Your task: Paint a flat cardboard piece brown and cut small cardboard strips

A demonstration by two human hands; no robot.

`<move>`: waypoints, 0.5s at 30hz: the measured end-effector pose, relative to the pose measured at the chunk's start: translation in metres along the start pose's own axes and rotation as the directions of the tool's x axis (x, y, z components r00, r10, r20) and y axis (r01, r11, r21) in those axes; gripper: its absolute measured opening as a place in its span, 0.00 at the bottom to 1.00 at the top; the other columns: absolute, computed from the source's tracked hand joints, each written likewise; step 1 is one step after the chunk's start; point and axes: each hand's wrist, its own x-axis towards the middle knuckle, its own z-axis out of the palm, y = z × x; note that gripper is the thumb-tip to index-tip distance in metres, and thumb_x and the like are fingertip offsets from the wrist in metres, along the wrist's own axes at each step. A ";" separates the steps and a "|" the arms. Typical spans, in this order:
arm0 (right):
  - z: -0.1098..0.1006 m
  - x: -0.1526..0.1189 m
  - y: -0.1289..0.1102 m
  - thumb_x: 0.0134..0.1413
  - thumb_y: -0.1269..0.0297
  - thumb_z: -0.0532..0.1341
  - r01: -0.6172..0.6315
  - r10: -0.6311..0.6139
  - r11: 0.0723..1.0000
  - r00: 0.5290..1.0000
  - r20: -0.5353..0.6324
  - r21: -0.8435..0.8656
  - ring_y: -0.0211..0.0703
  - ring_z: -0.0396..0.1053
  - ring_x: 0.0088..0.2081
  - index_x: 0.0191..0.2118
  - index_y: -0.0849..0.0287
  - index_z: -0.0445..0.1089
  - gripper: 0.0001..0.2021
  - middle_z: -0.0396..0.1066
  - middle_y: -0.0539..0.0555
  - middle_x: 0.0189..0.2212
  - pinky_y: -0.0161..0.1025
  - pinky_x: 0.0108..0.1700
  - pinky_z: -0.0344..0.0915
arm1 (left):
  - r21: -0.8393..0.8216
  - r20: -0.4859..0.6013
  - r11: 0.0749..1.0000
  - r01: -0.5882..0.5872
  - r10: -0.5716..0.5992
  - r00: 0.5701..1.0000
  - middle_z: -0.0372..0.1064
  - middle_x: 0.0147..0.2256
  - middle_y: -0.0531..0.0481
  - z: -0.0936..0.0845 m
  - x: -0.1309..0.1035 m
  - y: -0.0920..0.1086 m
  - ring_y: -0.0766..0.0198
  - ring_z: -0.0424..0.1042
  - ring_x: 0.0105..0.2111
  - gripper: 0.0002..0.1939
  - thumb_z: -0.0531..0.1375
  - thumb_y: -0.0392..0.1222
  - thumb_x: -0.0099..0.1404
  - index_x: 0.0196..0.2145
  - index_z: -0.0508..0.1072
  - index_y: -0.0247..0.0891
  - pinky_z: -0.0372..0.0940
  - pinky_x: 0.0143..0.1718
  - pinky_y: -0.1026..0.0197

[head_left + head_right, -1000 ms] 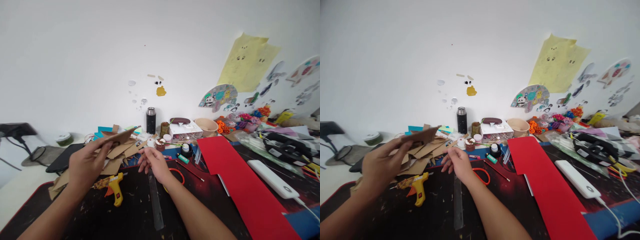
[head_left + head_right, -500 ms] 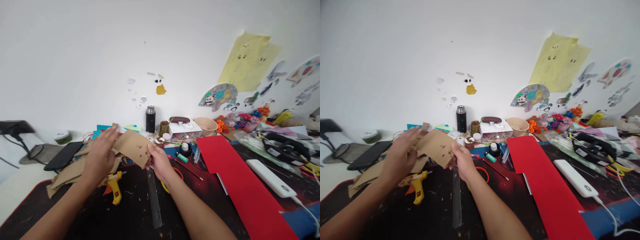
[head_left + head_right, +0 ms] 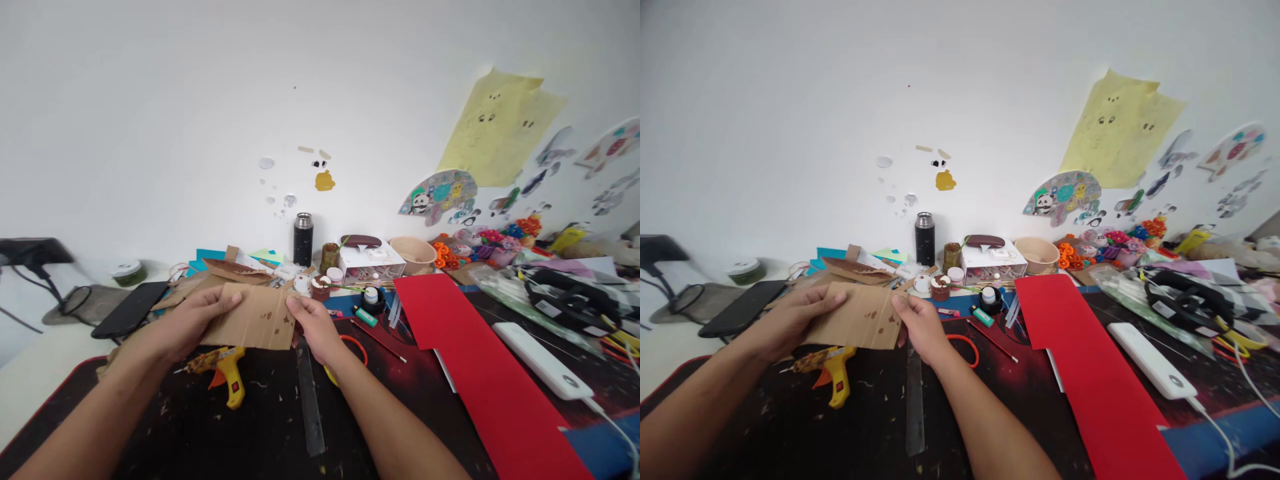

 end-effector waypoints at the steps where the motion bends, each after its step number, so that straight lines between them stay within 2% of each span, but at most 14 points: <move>1: 0.000 0.000 0.000 0.48 0.19 0.73 -0.001 0.001 1.000 1.000 -0.007 0.018 0.39 0.63 0.19 0.32 0.54 0.75 0.37 0.71 0.47 0.22 0.36 0.19 0.60 | -0.008 0.001 1.000 0.000 0.000 1.000 0.85 0.35 0.45 0.000 0.000 0.001 0.46 0.83 0.38 0.32 0.80 0.72 0.49 0.37 0.84 0.43 0.76 0.38 0.52; 8: -0.003 0.005 0.003 0.50 0.19 0.72 0.002 0.003 0.999 0.996 -0.093 0.048 0.41 0.64 0.20 0.30 0.53 0.73 0.36 0.71 0.49 0.21 0.38 0.20 0.60 | -0.020 -0.033 1.000 0.006 -0.007 0.999 0.84 0.33 0.45 -0.002 0.001 0.000 0.49 0.80 0.35 0.31 0.80 0.70 0.49 0.36 0.84 0.41 0.73 0.34 0.55; 15: -0.003 0.005 0.004 0.50 0.20 0.72 0.037 -0.034 0.999 0.994 -0.106 0.024 0.40 0.63 0.20 0.28 0.53 0.72 0.36 0.70 0.48 0.20 0.37 0.21 0.59 | -0.018 -0.071 0.999 0.030 -0.031 0.997 0.83 0.30 0.48 0.007 -0.003 0.007 0.49 0.79 0.34 0.34 0.81 0.72 0.44 0.34 0.82 0.43 0.71 0.32 0.55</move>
